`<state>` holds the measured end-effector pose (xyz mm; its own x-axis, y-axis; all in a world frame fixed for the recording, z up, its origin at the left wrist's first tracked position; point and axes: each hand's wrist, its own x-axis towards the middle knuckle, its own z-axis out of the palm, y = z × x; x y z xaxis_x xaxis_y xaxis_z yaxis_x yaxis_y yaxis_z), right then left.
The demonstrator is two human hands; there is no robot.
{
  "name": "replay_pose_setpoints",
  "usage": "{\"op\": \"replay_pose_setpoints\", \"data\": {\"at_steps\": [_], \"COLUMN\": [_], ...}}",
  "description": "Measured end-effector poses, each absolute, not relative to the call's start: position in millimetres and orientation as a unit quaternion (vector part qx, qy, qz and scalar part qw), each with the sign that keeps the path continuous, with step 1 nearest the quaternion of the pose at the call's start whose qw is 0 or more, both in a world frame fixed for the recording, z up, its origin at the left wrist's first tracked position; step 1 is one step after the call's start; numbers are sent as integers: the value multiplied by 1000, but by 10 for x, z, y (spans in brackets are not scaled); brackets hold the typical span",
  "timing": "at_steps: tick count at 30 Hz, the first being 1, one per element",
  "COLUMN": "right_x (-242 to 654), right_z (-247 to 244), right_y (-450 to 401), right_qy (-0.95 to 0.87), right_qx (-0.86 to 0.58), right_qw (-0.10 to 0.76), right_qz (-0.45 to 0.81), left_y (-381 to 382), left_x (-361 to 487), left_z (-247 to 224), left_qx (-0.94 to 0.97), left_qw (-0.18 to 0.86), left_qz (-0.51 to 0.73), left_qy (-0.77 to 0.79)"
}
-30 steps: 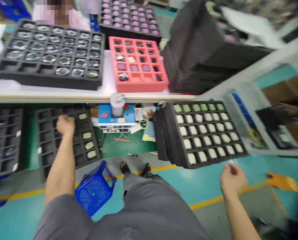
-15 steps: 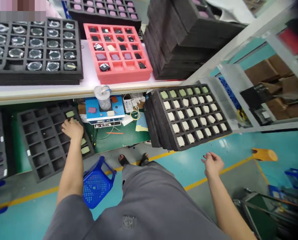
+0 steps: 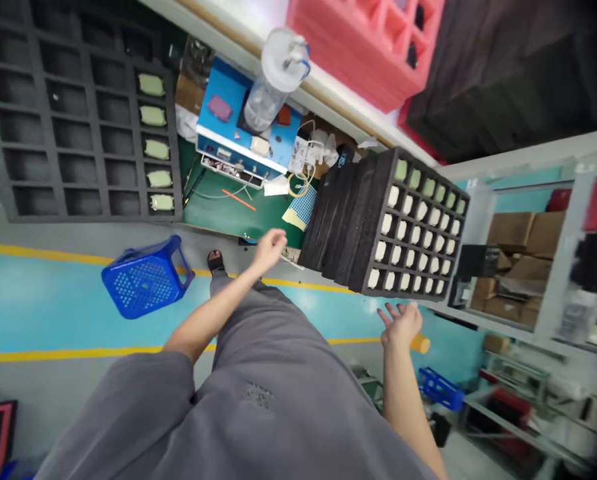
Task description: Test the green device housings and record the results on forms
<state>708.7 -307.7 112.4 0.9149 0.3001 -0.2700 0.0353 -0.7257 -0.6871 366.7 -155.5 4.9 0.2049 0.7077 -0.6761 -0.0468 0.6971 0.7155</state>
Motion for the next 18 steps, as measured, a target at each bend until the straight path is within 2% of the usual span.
{"op": "replay_pose_setpoints", "data": {"at_steps": [4, 8, 11, 18], "right_x": [7050, 7017, 7008, 6998], "right_z": [1240, 1293, 1308, 1313], "right_y": [-2851, -2760, -2752, -2754], "right_qy": [-127, -128, -130, -135], "right_qx": [-898, -905, -911, -917], "right_qw": [354, 331, 317, 297], "right_qz": [227, 233, 231, 229], "left_y": [-2253, -2455, -2466, -2525], "left_x": [4500, 4808, 4957, 5132], "left_z": [-436, -673, -664, -550], "left_qx": [69, -65, -118, -166], "left_qw": [849, 914, 917, 871], "left_qz": [129, 114, 157, 230], "left_qy": [507, 384, 347, 401]}}
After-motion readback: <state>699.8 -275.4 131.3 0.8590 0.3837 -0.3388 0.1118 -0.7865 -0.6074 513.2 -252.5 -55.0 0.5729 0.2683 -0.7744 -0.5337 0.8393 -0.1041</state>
